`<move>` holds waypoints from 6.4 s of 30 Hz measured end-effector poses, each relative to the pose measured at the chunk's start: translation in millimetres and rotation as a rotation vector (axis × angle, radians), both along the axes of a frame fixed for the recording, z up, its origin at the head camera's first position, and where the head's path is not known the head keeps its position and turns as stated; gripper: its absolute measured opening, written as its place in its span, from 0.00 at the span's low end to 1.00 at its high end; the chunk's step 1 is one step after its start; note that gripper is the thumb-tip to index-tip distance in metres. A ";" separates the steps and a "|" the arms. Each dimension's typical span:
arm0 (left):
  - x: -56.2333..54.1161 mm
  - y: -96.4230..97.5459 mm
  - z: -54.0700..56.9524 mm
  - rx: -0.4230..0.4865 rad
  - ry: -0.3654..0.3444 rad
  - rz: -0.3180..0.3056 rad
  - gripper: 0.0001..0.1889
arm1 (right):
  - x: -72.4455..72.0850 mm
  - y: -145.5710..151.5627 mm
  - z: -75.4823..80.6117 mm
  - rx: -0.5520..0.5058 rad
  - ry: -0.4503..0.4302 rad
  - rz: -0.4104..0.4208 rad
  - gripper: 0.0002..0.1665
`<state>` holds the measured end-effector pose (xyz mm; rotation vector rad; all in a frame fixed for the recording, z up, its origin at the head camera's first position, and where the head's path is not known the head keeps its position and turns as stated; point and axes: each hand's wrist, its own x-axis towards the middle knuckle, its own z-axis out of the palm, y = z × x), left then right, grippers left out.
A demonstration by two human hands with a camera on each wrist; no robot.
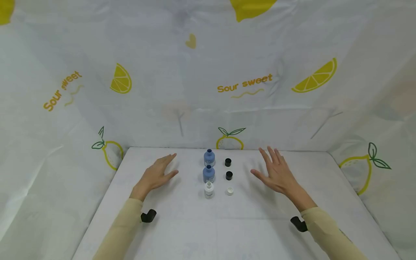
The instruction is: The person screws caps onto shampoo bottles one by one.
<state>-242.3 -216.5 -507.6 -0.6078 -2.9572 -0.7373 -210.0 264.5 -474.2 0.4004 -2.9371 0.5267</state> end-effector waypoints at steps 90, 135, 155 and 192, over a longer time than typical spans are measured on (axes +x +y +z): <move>-70.0 114.2 -1.8 0.407 -0.076 -0.162 0.33 | -84.3 -108.3 -13.5 -0.793 -0.166 0.176 0.26; -69.4 116.3 4.7 0.382 -0.056 -0.173 0.30 | -85.7 -127.7 -10.1 -0.838 -0.062 0.131 0.26; -70.1 116.9 0.7 0.396 -0.031 -0.199 0.29 | -84.8 -131.7 -10.9 -0.812 -0.040 0.019 0.23; -68.5 115.4 2.9 0.386 -0.047 -0.189 0.30 | -87.7 -119.6 -10.3 -0.865 -0.177 0.134 0.24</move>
